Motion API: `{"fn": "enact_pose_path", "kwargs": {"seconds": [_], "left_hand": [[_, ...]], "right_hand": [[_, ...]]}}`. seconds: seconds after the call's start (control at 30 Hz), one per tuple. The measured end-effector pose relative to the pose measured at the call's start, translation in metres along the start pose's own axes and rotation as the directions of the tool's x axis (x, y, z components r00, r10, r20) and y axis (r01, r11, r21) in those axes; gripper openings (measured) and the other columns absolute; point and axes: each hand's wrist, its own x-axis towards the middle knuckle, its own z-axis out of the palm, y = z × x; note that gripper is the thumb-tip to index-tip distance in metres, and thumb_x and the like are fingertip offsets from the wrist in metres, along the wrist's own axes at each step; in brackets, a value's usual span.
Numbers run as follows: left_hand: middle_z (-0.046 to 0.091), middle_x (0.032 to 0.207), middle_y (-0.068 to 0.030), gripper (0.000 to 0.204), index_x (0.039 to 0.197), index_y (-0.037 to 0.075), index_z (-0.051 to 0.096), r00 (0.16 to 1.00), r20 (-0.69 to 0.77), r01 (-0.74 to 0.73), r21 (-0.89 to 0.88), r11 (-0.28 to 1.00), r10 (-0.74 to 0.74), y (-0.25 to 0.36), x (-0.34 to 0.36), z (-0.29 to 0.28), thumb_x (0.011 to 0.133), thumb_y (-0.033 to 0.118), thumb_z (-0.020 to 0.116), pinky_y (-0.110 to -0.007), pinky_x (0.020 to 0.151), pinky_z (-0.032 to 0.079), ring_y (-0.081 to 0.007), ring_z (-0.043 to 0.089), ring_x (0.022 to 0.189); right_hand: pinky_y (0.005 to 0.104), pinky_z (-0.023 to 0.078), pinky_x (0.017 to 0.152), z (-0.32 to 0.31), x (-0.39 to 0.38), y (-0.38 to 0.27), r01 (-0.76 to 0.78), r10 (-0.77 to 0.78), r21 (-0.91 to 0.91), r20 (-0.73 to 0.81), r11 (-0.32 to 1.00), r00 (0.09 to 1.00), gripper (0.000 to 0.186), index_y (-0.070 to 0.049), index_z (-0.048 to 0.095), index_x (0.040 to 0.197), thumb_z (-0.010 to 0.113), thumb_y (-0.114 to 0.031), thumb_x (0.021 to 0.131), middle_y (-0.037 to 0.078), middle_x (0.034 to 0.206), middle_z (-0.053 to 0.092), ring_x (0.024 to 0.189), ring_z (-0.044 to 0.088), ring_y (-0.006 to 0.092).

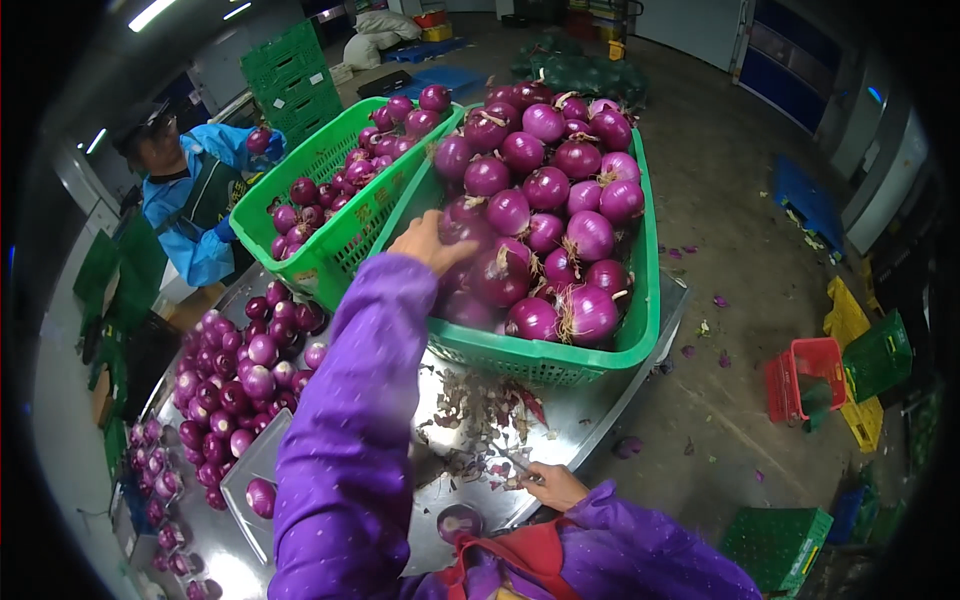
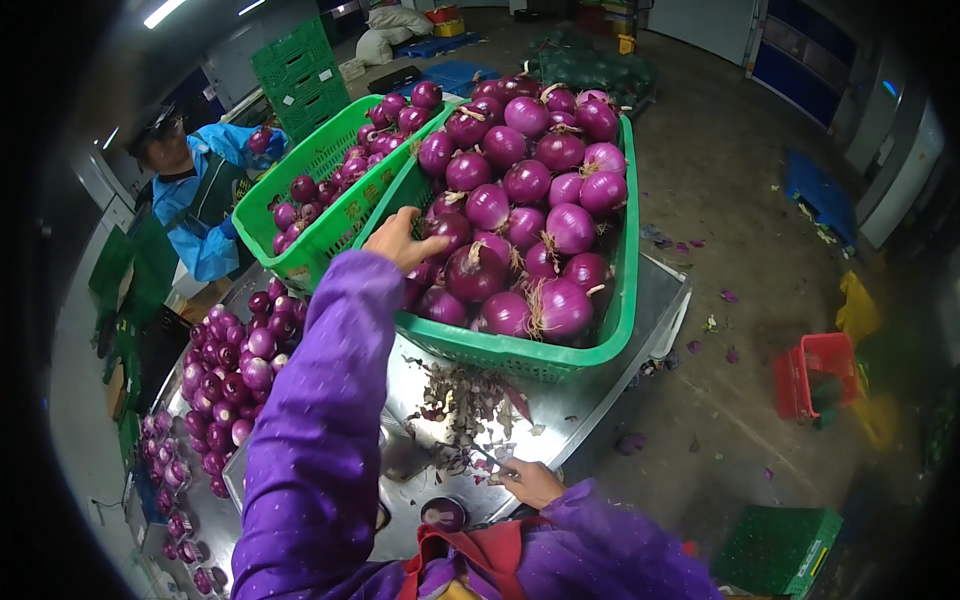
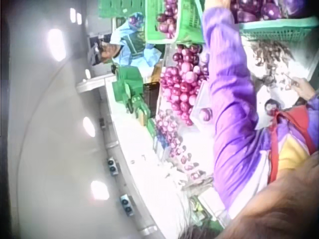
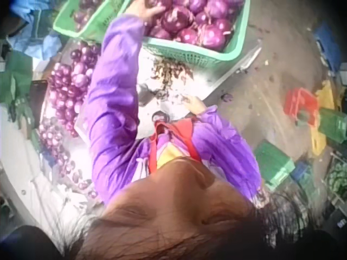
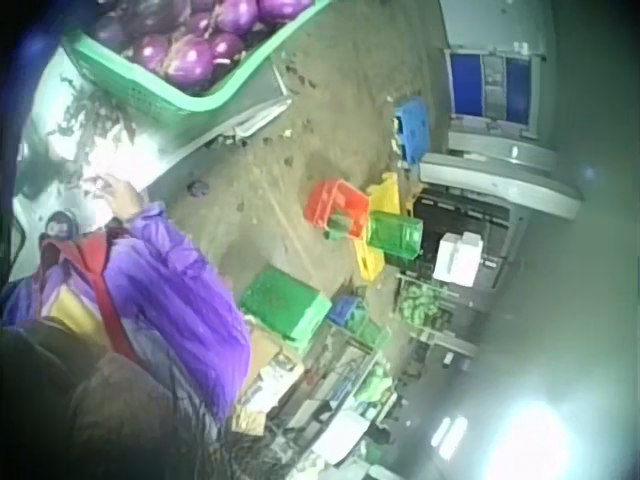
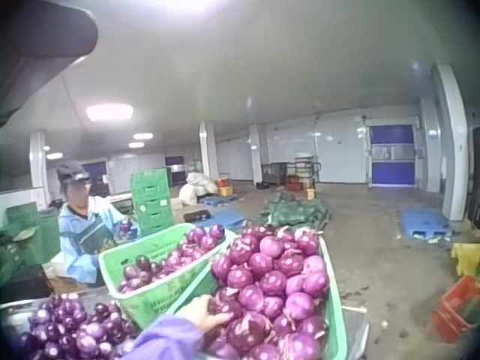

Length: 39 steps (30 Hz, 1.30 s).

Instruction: The person trims purple onions using a knife, weighs them on a scale, and places them into plastic trays on a metal table.

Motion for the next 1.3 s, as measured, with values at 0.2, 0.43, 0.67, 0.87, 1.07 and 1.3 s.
{"fn": "enact_pose_path", "kwargs": {"seconds": [0.2,0.43,0.67,0.87,1.07,1.3], "left_hand": [[0.057,0.118,-0.0218,0.103,0.131,0.002,0.042,0.955,0.266,0.113,0.084,0.990,-0.131,0.015,0.059,0.041,0.054,0.064,0.072,-0.038,0.095,0.043,-0.0345,0.055,0.111],[0.061,0.106,-0.0163,0.076,0.121,0.003,0.049,0.995,-0.097,-0.036,-0.535,0.844,-0.019,-0.020,-0.005,-0.012,0.064,0.047,0.073,-0.036,0.089,0.048,-0.0275,0.060,0.101],[0.055,0.117,-0.0153,0.065,0.129,0.003,0.039,0.996,-0.003,-0.020,-0.984,-0.180,-0.095,-0.042,-0.211,0.021,0.077,0.033,0.064,-0.038,0.072,0.056,-0.0289,0.061,0.099],[0.055,0.117,-0.0156,0.061,0.127,0.001,0.039,0.960,0.212,0.135,-0.924,-0.359,-0.185,-0.039,-0.281,0.050,0.077,0.022,0.065,-0.045,0.083,0.054,-0.0288,0.059,0.103],[0.055,0.113,-0.0142,0.060,0.125,0.000,0.040,0.951,0.238,0.169,-0.936,-0.309,-0.199,-0.025,-0.290,0.045,0.075,0.022,0.064,-0.038,0.086,0.050,-0.0241,0.057,0.102],[0.052,0.112,-0.0133,0.068,0.122,0.001,0.038,0.959,0.219,0.170,-0.952,-0.253,-0.179,-0.031,-0.295,0.062,0.067,0.026,0.068,-0.039,0.091,0.045,-0.0245,0.054,0.103]], "right_hand": [[0.0371,0.046,0.061,-0.016,-0.011,0.007,-0.192,0.191,-0.052,-0.034,0.980,0.981,0.025,-0.001,0.061,0.096,0.059,-0.022,0.083,0.019,0.069,0.061,0.062,0.061,0.0283],[0.0353,0.044,0.054,-0.013,-0.013,-0.001,-0.143,0.141,-0.069,-0.035,0.987,0.989,0.022,-0.002,0.061,0.092,0.059,-0.022,0.084,0.015,0.061,0.058,0.053,0.056,0.0215],[0.0320,0.048,0.064,-0.006,0.024,-0.043,0.083,-0.081,0.002,-0.207,0.997,0.975,0.022,0.001,0.060,0.094,0.059,-0.019,0.085,0.015,0.073,0.064,0.070,0.063,0.0169],[0.0395,0.046,0.057,-0.007,0.063,-0.138,0.420,-0.453,-0.256,-0.087,0.871,0.887,0.013,-0.001,0.054,0.088,0.059,-0.004,0.076,0.017,0.073,0.058,0.065,0.059,0.0357],[0.0454,0.045,0.059,-0.002,0.066,-0.143,0.360,-0.398,-0.407,-0.011,0.840,0.917,0.015,-0.002,0.052,0.087,0.058,-0.007,0.074,0.019,0.075,0.059,0.069,0.058,0.0394],[0.0476,0.045,0.061,-0.002,0.062,-0.147,0.300,-0.333,-0.421,-0.005,0.856,0.943,0.018,-0.001,0.051,0.090,0.057,-0.007,0.074,0.021,0.075,0.060,0.073,0.059,0.0405]]}}
